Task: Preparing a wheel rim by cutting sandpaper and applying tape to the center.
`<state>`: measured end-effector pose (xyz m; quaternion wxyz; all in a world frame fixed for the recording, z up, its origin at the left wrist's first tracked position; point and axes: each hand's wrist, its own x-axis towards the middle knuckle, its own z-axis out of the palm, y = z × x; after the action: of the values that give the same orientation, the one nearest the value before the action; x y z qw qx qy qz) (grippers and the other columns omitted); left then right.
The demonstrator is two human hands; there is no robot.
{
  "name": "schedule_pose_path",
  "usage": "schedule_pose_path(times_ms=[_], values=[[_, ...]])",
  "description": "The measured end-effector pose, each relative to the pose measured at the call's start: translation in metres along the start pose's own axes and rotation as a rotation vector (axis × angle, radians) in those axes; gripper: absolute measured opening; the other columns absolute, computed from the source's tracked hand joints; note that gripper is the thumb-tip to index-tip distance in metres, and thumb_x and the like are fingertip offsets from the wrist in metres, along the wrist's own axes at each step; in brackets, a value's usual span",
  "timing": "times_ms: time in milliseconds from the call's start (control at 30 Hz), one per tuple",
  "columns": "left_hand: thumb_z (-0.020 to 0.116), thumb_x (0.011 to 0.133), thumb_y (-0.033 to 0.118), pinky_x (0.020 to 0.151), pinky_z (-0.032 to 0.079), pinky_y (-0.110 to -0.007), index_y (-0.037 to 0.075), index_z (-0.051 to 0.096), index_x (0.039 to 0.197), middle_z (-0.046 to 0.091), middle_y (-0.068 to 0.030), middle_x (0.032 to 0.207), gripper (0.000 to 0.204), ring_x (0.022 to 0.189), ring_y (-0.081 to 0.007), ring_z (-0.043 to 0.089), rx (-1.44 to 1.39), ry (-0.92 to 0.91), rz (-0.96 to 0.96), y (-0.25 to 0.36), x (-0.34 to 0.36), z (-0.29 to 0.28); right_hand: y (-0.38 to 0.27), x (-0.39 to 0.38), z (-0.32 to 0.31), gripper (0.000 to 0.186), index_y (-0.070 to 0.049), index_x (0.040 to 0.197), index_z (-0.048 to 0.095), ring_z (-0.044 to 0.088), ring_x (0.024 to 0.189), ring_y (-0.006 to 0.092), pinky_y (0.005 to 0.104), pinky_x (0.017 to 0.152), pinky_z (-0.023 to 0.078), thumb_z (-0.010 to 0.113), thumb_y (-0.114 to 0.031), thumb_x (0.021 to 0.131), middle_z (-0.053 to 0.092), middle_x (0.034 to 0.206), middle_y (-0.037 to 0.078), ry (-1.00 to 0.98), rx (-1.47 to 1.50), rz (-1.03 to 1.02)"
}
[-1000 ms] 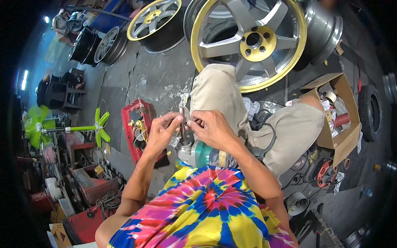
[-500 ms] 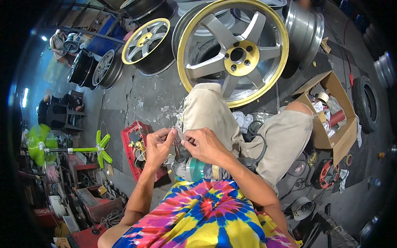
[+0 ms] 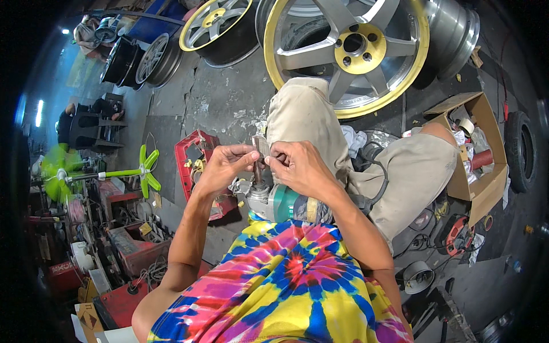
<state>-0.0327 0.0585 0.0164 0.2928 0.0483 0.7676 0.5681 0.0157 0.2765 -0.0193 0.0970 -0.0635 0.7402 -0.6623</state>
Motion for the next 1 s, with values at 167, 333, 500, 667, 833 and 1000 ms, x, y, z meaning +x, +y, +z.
schedule_pose_path(times_ms=[167,333,500,667,833,1000], values=[[0.075,0.099,0.021,0.067,0.049,-0.025,-0.004,0.078,0.101,0.071,-0.0005,0.080,0.025,0.075,-0.0059,0.058,0.150,0.020,0.049,0.000,0.003,0.002,0.004,-0.003,0.000,0.021,0.005,0.086,0.064,0.064,0.066,0.0100,0.0301,0.060,0.051,0.071,-0.012,0.096,0.065,0.070,0.008,0.053,-0.003,-0.028],[0.079,0.096,0.021,0.064,0.049,-0.024,-0.003,0.078,0.096,0.072,-0.0001,0.079,0.024,0.072,-0.0054,0.060,0.140,0.107,0.029,-0.001,-0.008,0.003,-0.010,-0.003,0.006,0.019,0.004,0.085,0.063,0.064,0.068,0.0436,0.0474,0.063,0.049,0.070,-0.012,0.091,0.064,0.073,0.024,0.090,-0.068,-0.142],[0.082,0.093,0.015,0.066,0.049,-0.024,0.002,0.074,0.086,0.073,-0.0013,0.080,0.017,0.071,-0.0059,0.061,-0.019,0.038,0.016,-0.006,-0.003,0.000,0.001,-0.003,0.003,0.020,0.004,0.085,0.062,0.062,0.067,0.0436,0.0481,0.062,0.047,0.069,-0.013,0.091,0.063,0.073,0.023,0.091,-0.084,-0.211],[0.081,0.094,0.012,0.073,0.050,-0.024,0.006,0.068,0.085,0.075,-0.0030,0.088,0.017,0.079,-0.0062,0.064,-0.092,0.004,0.039,-0.021,0.003,-0.001,0.012,0.003,0.006,0.019,0.003,0.086,0.061,0.059,0.061,0.0396,0.0462,0.059,0.045,0.069,-0.014,0.091,0.059,0.069,0.022,0.069,-0.047,-0.256],[0.074,0.099,0.012,0.076,0.057,-0.027,0.001,0.073,0.102,0.075,-0.0055,0.096,0.012,0.084,-0.0114,0.070,-0.214,-0.029,-0.066,-0.010,0.010,-0.007,0.016,0.003,0.002,0.019,0.003,0.086,0.063,0.061,0.059,0.0338,0.0430,0.059,0.047,0.069,-0.015,0.091,0.060,0.067,0.020,0.081,-0.056,-0.258],[0.075,0.097,0.008,0.076,0.059,-0.028,-0.001,0.075,0.108,0.077,-0.0075,0.098,0.014,0.083,-0.0135,0.072,-0.151,-0.116,-0.025,-0.002,0.013,-0.015,0.010,0.001,-0.002,0.020,0.002,0.086,0.065,0.066,0.059,0.0295,0.0407,0.059,0.050,0.066,-0.017,0.093,0.065,0.064,0.016,0.003,0.091,-0.168]])
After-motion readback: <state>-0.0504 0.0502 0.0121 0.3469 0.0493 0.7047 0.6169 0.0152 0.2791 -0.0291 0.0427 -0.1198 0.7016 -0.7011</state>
